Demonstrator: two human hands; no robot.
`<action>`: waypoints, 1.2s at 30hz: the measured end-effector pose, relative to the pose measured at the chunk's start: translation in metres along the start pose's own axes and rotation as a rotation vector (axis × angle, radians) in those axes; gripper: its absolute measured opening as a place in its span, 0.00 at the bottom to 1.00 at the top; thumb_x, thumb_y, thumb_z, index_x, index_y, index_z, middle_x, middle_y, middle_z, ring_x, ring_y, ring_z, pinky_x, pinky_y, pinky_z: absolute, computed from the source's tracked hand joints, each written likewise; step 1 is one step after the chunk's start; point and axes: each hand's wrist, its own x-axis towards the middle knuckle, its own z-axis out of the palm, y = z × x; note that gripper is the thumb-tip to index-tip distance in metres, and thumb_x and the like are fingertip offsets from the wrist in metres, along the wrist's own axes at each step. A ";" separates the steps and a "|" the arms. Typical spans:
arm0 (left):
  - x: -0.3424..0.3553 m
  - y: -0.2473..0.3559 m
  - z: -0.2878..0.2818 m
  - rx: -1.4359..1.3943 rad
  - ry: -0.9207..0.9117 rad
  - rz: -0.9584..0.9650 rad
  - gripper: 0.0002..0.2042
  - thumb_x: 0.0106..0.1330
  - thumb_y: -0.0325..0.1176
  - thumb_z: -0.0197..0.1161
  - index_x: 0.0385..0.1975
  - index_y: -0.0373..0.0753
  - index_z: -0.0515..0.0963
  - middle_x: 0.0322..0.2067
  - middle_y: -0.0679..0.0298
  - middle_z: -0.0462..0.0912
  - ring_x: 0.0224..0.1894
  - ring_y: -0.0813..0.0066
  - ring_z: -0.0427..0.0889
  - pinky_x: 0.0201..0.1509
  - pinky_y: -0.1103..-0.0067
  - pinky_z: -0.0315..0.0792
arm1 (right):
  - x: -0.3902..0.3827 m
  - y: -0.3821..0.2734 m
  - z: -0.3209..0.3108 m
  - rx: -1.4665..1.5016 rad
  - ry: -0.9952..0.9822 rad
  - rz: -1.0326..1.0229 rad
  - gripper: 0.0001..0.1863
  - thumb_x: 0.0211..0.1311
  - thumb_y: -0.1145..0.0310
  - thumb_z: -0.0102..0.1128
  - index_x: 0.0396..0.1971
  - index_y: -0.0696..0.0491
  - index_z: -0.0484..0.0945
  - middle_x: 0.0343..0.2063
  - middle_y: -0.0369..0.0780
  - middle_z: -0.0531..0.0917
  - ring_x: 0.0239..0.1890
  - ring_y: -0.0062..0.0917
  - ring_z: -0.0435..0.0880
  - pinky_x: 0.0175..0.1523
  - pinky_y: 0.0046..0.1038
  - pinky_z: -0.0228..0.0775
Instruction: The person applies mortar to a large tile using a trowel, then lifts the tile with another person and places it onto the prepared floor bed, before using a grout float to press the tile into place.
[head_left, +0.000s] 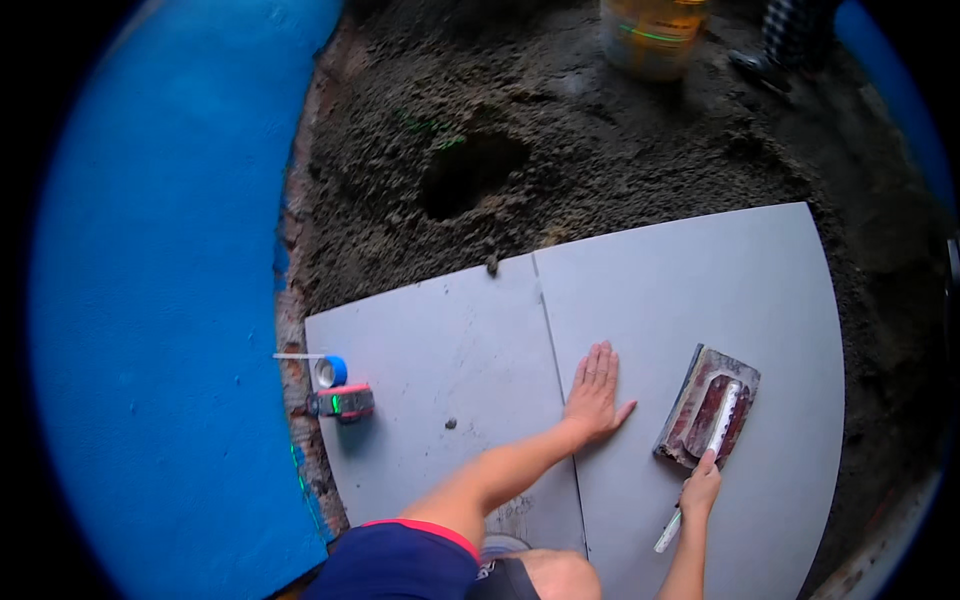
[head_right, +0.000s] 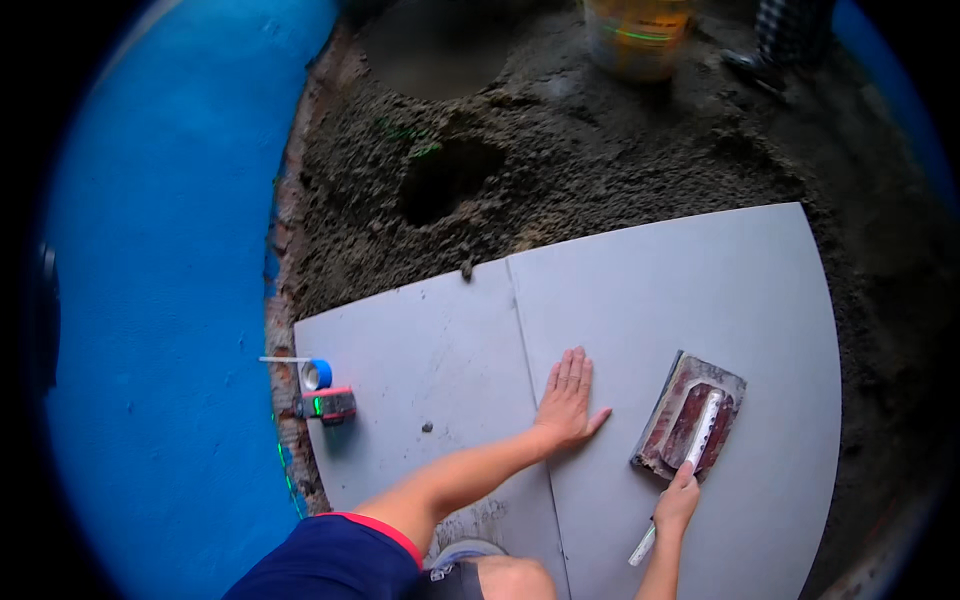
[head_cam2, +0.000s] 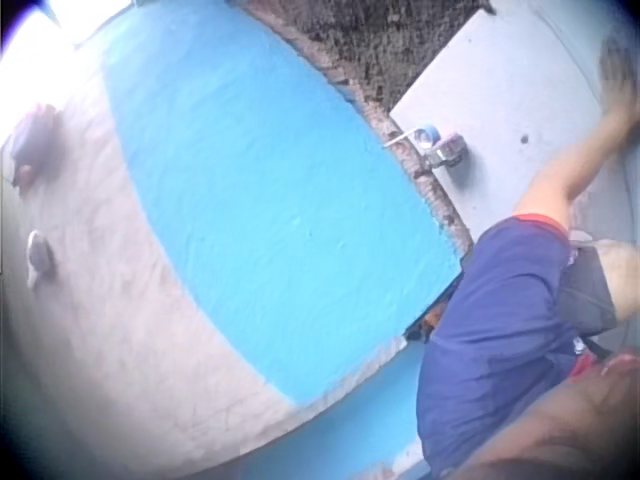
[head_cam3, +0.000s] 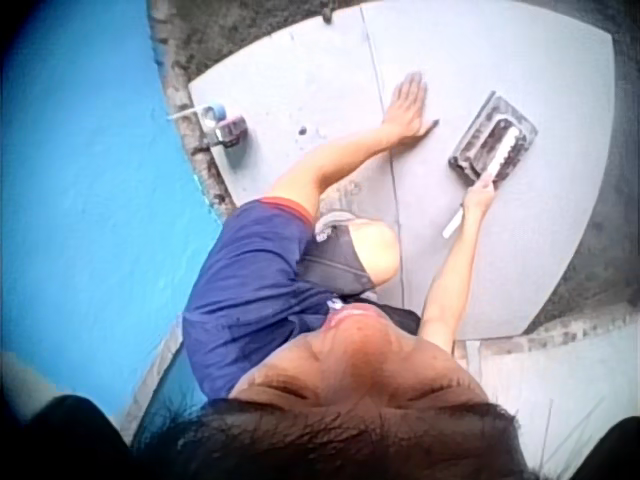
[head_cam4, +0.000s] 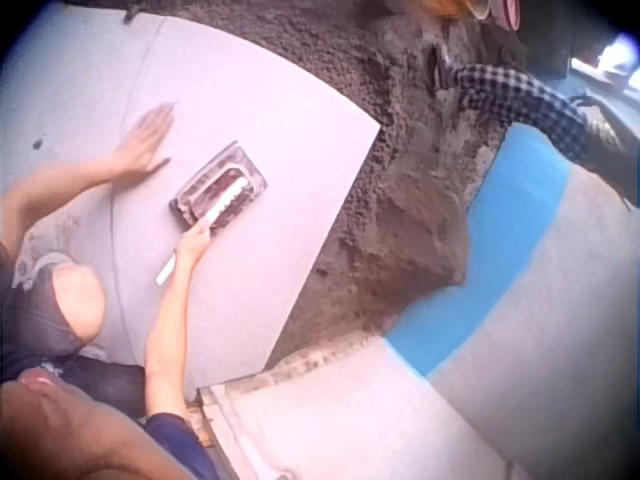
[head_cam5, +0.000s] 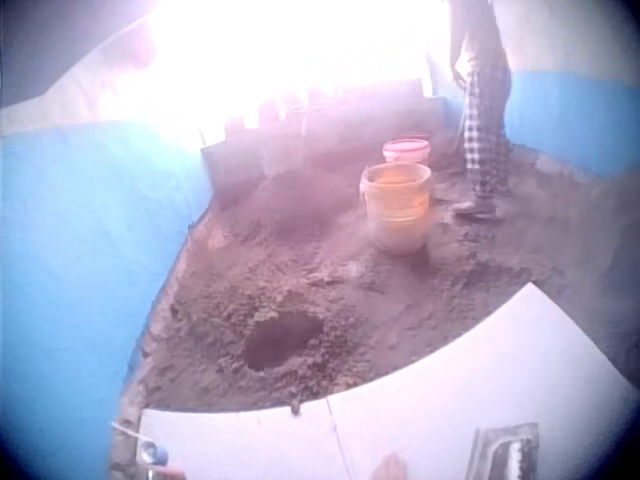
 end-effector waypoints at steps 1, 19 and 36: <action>0.011 -0.011 -0.007 0.002 -0.021 0.045 0.47 0.64 0.60 0.49 0.68 0.24 0.44 0.70 0.42 0.41 0.74 0.49 0.37 0.75 0.62 0.35 | -0.003 0.005 0.000 -0.008 0.000 0.019 0.30 0.71 0.40 0.37 0.17 0.50 0.61 0.08 0.31 0.63 0.08 0.18 0.61 0.13 0.25 0.54; 0.098 -0.047 -0.031 0.134 0.017 0.040 0.47 0.63 0.61 0.47 0.68 0.24 0.46 0.71 0.43 0.42 0.74 0.52 0.36 0.75 0.63 0.33 | 0.082 -0.267 -0.200 0.587 0.199 -0.242 0.28 0.69 0.38 0.39 0.29 0.51 0.68 0.12 0.27 0.60 0.09 0.10 0.60 0.13 0.16 0.55; 0.098 -0.049 -0.033 0.066 0.025 0.058 0.46 0.62 0.58 0.51 0.67 0.23 0.47 0.70 0.42 0.43 0.74 0.49 0.38 0.75 0.61 0.34 | 0.136 -0.268 -0.170 0.324 0.065 0.171 0.34 0.61 0.30 0.41 0.20 0.49 0.66 0.08 0.28 0.62 0.06 0.12 0.59 0.10 0.19 0.55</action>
